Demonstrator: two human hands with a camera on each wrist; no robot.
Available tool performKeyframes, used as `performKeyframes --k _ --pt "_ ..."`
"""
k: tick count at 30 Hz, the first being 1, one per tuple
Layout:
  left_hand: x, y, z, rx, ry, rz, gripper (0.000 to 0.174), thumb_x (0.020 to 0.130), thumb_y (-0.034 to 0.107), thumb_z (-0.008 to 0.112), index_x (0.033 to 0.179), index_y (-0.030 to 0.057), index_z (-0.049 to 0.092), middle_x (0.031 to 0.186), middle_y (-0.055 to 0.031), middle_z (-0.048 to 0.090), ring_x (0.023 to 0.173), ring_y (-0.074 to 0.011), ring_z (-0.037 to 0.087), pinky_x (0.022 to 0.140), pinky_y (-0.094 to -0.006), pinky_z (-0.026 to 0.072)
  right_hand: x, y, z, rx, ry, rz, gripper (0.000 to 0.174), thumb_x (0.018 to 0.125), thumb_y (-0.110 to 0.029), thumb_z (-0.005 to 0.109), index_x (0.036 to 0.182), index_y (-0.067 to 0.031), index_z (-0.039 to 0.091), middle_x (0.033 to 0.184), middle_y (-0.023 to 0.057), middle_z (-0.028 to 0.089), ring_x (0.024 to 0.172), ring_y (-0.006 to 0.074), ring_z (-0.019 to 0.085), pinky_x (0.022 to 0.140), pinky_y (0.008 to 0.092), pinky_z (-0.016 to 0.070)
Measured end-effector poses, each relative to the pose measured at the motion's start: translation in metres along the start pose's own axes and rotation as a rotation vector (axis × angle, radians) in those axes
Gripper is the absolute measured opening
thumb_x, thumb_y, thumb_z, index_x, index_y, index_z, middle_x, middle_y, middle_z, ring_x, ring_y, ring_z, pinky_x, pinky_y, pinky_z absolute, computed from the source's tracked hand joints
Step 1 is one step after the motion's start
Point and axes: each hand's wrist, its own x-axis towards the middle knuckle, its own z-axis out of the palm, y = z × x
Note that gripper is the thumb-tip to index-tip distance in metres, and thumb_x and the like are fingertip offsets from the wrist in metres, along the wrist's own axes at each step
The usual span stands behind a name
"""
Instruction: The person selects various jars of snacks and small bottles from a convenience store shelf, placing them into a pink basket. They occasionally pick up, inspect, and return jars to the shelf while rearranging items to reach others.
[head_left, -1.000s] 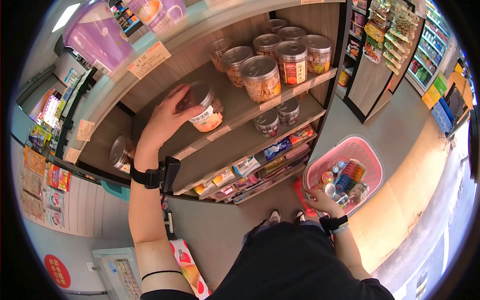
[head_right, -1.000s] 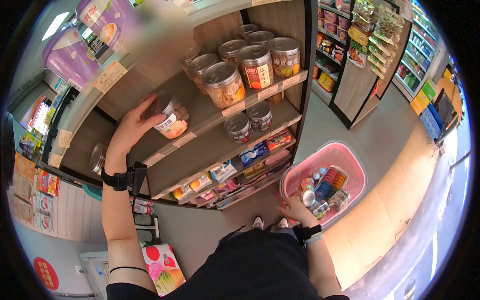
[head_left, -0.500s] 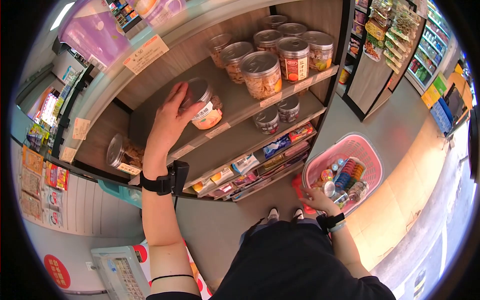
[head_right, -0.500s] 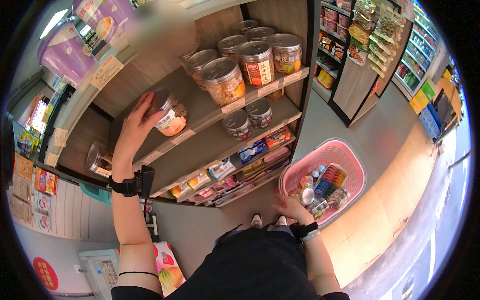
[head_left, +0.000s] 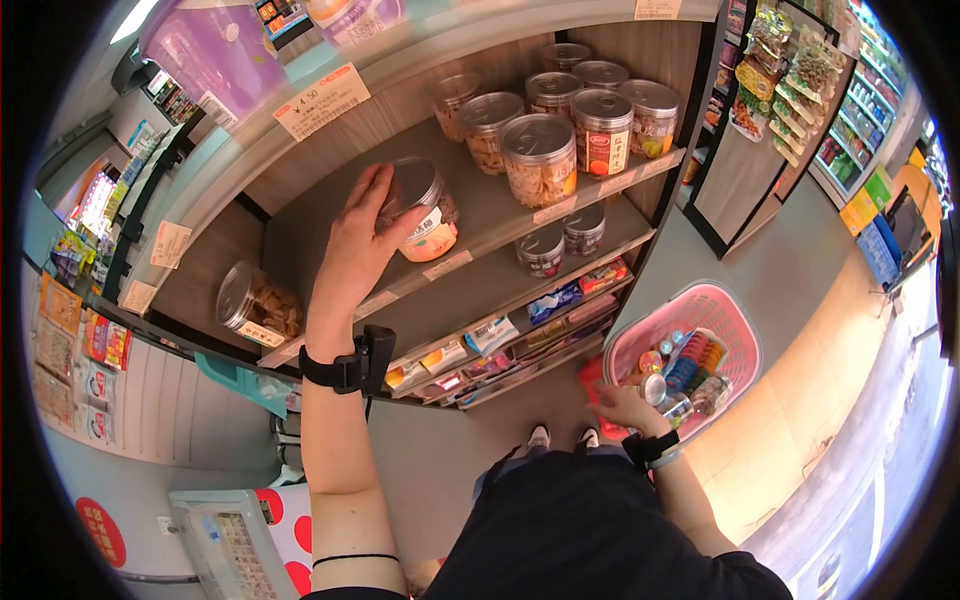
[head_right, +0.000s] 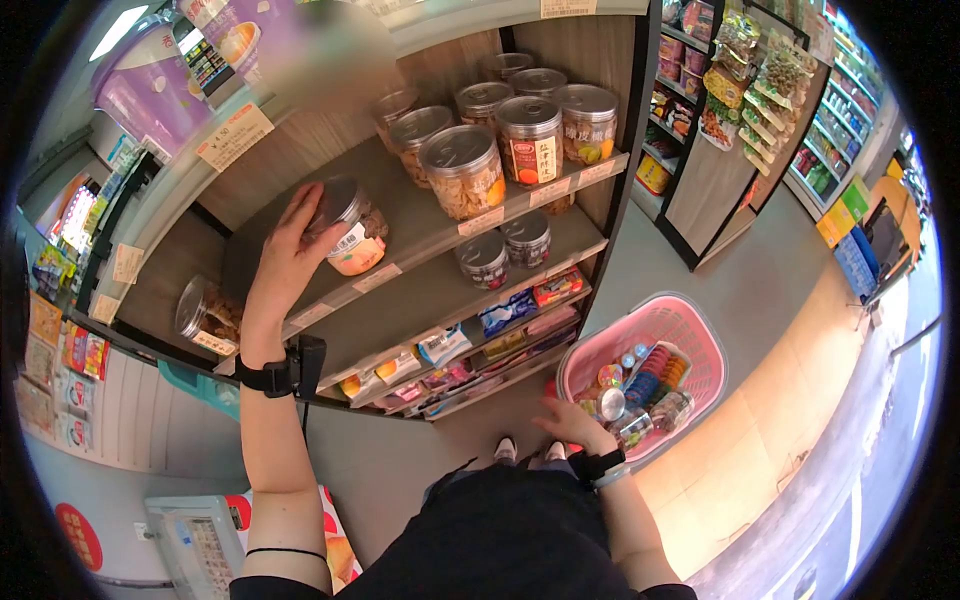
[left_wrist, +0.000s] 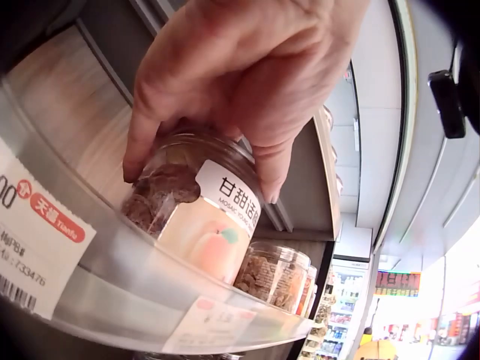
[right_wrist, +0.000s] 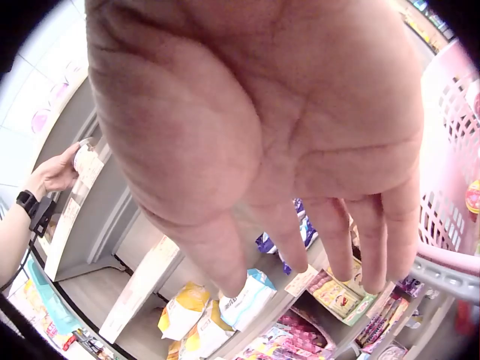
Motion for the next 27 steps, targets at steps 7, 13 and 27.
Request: performKeyframes --k 7,13,27 --pt "-0.003 0.001 0.009 0.058 0.093 0.033 0.062 0.084 0.034 0.062 0.130 -0.0028 0.043 0.136 -0.0217 0.041 0.115 -0.0327 0.052 0.094 -0.0363 0.0436 -0.002 -0.009 -0.010 0.070 -0.095 0.041 0.061 0.083 -0.040 0.060 0.127 -0.0009 0.047 0.119 0.0246 0.055 0.110 0.0365 0.053 0.094 0.0393 0.0427" --pt "-0.016 0.016 0.014 0.103 0.157 0.014 0.066 0.082 0.032 0.065 0.135 0.0016 0.039 0.136 -0.0208 0.040 0.116 -0.0360 0.045 0.098 -0.0432 0.0354 -0.010 -0.019 -0.023 0.107 -0.083 0.039 0.059 0.084 -0.038 0.059 0.127 -0.0006 0.046 0.117 0.0246 0.056 0.109 0.0366 0.054 0.092 0.0391 0.0428" --pt "-0.020 -0.007 0.256 0.089 0.162 0.085 0.095 0.068 0.038 0.077 0.135 -0.0050 0.025 0.128 -0.0299 0.038 0.117 -0.0446 0.035 0.098 -0.0550 0.0260 -0.039 -0.007 -0.033 0.182 0.011 0.111 0.058 0.084 -0.036 0.061 0.127 0.0012 0.046 0.116 0.0247 0.057 0.107 0.0339 0.056 0.090 0.0368 0.0436"
